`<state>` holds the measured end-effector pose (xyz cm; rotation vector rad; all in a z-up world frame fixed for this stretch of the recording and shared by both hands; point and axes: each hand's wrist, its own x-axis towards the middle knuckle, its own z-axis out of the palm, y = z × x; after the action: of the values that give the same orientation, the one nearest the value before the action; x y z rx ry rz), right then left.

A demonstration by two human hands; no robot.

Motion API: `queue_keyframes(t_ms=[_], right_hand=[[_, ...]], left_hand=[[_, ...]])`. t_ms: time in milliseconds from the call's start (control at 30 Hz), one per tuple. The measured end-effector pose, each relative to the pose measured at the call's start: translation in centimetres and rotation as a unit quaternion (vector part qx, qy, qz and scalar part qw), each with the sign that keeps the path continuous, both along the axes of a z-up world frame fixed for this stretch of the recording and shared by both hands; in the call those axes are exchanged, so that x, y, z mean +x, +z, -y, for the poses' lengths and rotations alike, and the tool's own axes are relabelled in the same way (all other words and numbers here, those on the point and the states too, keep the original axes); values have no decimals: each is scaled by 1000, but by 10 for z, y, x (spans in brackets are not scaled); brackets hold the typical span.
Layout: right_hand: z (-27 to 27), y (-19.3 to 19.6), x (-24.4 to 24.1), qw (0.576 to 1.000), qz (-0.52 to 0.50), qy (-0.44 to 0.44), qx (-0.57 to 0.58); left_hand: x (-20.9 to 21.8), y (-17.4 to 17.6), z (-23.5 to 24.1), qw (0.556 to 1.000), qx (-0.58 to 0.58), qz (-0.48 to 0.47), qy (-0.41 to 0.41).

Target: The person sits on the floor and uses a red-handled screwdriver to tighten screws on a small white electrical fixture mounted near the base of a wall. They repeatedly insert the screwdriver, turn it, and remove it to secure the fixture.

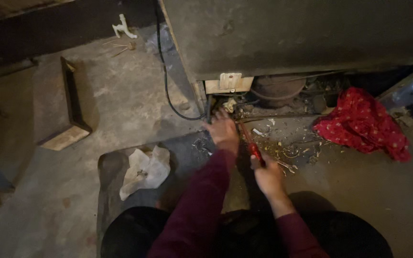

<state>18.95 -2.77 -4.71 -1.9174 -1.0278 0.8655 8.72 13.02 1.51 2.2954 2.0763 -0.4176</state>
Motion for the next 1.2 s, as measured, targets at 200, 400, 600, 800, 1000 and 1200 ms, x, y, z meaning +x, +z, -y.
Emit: queue_keyframes(t_ms=[200, 400, 600, 800, 1000, 1200], right_hand=[[-5, 14, -2, 994, 58, -6, -95], [-8, 3, -1, 996, 83, -9, -20], [-3, -3, 7, 999, 43, -15, -20], [3, 6, 10, 998, 47, -34, -16], [9, 6, 28, 997, -24, -73, -21], [6, -3, 24, 999, -3, -36, 18]], left_hand=[[16, -17, 29, 978, 152, -24, -141], [5, -29, -21, 994, 49, 84, -58], [-3, -67, -52, 988, -22, 156, 11], [-8, -113, -69, 946, 123, 299, 13], [-18, -122, -59, 940, 161, 296, -51], [0, -86, -60, 939, 226, 251, -70]])
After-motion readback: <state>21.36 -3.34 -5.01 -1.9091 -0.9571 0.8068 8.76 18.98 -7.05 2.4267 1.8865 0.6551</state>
